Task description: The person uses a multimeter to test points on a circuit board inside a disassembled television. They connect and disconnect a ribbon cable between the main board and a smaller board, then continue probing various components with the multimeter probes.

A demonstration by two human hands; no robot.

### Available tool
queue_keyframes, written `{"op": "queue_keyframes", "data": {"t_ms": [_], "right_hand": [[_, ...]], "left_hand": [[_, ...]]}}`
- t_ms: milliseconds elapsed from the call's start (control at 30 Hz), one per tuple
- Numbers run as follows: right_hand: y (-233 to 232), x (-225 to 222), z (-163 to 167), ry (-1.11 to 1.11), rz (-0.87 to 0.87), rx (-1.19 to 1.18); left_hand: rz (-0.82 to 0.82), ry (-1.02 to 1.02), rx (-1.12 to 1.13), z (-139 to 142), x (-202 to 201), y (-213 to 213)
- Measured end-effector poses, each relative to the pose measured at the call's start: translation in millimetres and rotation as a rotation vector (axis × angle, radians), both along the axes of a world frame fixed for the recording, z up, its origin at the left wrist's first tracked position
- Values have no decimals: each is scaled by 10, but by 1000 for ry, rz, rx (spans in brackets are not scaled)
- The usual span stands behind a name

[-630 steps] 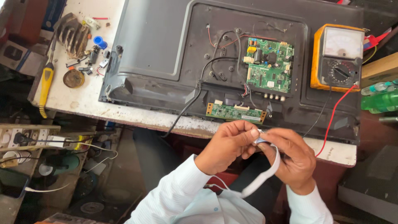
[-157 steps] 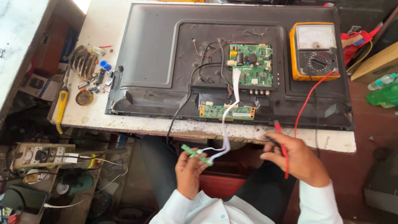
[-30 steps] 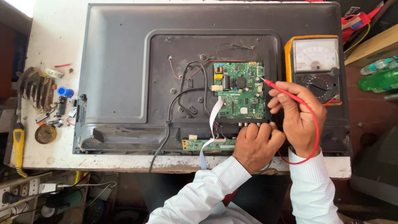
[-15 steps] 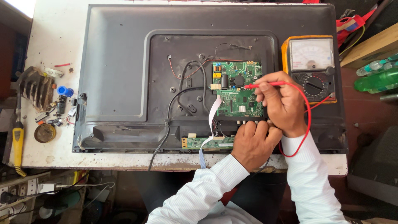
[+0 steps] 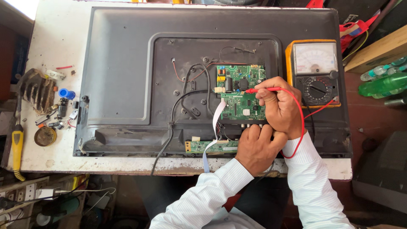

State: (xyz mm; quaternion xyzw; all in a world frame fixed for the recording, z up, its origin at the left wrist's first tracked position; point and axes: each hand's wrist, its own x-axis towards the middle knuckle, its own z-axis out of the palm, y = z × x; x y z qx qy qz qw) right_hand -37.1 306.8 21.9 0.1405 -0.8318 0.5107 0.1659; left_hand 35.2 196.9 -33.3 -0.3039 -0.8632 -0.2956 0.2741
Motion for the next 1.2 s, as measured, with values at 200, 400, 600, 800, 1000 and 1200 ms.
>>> {"op": "queue_keyframes", "data": {"t_ms": [200, 400, 600, 800, 1000, 1200], "right_hand": [[-26, -5, 31, -16, -21, 39], [-10, -5, 17, -4, -23, 53], [2, 6, -22, -17, -3, -29], [4, 11, -38, -28, -8, -41], [1, -10, -25, 7, -7, 24], [-6, -27, -20, -18, -5, 19]], "left_hand": [[10, 12, 3, 0, 1, -1], [-3, 0, 0, -2, 0, 4], [-4, -2, -10, 9, 12, -6], [-5, 3, -13, 9, 10, -4], [2, 4, -11, 10, 11, -3], [4, 6, -10, 41, -5, -19]]}}
